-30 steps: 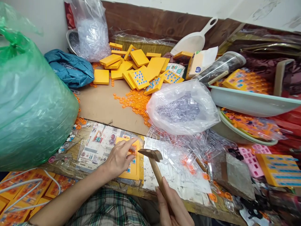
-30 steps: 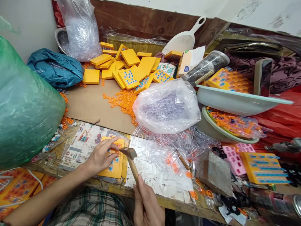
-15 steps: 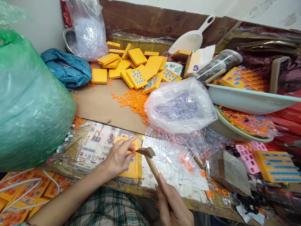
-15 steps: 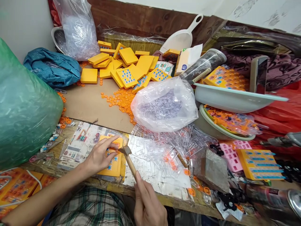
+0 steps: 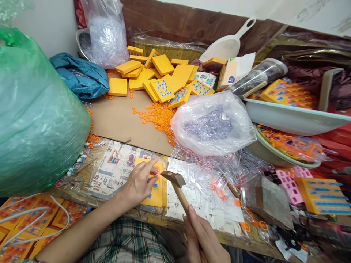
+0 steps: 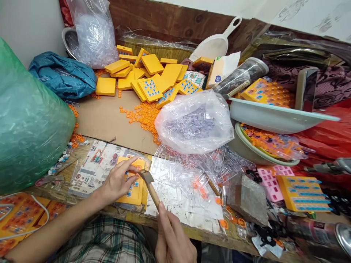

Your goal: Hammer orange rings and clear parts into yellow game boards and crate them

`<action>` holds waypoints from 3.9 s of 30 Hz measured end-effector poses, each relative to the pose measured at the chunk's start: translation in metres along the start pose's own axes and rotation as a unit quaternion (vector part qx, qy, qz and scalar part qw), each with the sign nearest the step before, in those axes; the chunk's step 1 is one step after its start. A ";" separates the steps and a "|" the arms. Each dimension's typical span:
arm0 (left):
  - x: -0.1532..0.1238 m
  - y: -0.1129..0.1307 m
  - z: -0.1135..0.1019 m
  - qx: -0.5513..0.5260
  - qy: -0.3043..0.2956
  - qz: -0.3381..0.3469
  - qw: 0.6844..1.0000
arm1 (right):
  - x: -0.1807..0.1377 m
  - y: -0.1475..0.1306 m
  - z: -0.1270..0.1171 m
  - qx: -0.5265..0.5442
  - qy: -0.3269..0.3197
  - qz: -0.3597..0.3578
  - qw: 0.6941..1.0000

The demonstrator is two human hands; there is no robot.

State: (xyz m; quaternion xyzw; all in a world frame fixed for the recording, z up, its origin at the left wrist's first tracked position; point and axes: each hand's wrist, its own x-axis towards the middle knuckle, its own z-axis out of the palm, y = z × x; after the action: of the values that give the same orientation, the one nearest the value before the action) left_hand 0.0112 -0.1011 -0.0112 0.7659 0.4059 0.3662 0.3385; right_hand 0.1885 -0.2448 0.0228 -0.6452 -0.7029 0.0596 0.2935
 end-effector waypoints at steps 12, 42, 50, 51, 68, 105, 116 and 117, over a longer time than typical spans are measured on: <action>0.004 0.003 -0.001 0.020 -0.013 -0.026 0.999 | 0.006 0.000 0.002 0.037 0.020 0.025 0.999; -0.005 0.011 -0.037 0.002 -0.050 -0.004 0.999 | -0.009 0.010 0.027 0.113 0.091 0.078 0.986; -0.015 -0.007 -0.024 -0.012 -0.038 -0.060 0.997 | -0.004 -0.005 0.015 0.039 -0.025 0.003 0.999; -0.014 -0.008 -0.023 -0.013 -0.035 -0.066 0.997 | -0.004 -0.005 0.014 0.029 -0.016 -0.003 0.999; 0.057 -0.016 -0.033 0.116 0.049 0.008 0.992 | -0.005 0.007 0.031 0.172 0.089 0.303 0.933; -0.023 -0.011 -0.045 -0.027 -0.063 -0.026 0.997 | 0.006 -0.019 0.026 0.112 0.014 -0.010 0.994; -0.049 -0.008 -0.044 -0.059 -0.027 -0.047 0.997 | -0.006 -0.018 0.021 0.082 -0.051 -0.025 0.995; -0.049 -0.008 -0.043 -0.059 -0.019 -0.047 0.997 | -0.006 -0.018 0.021 0.073 -0.052 -0.025 0.996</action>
State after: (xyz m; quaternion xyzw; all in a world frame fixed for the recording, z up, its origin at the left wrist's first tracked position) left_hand -0.0471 -0.1308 -0.0103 0.7315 0.4126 0.3585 0.4076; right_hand 0.1626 -0.2472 0.0120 -0.6001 -0.7272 0.1364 0.3042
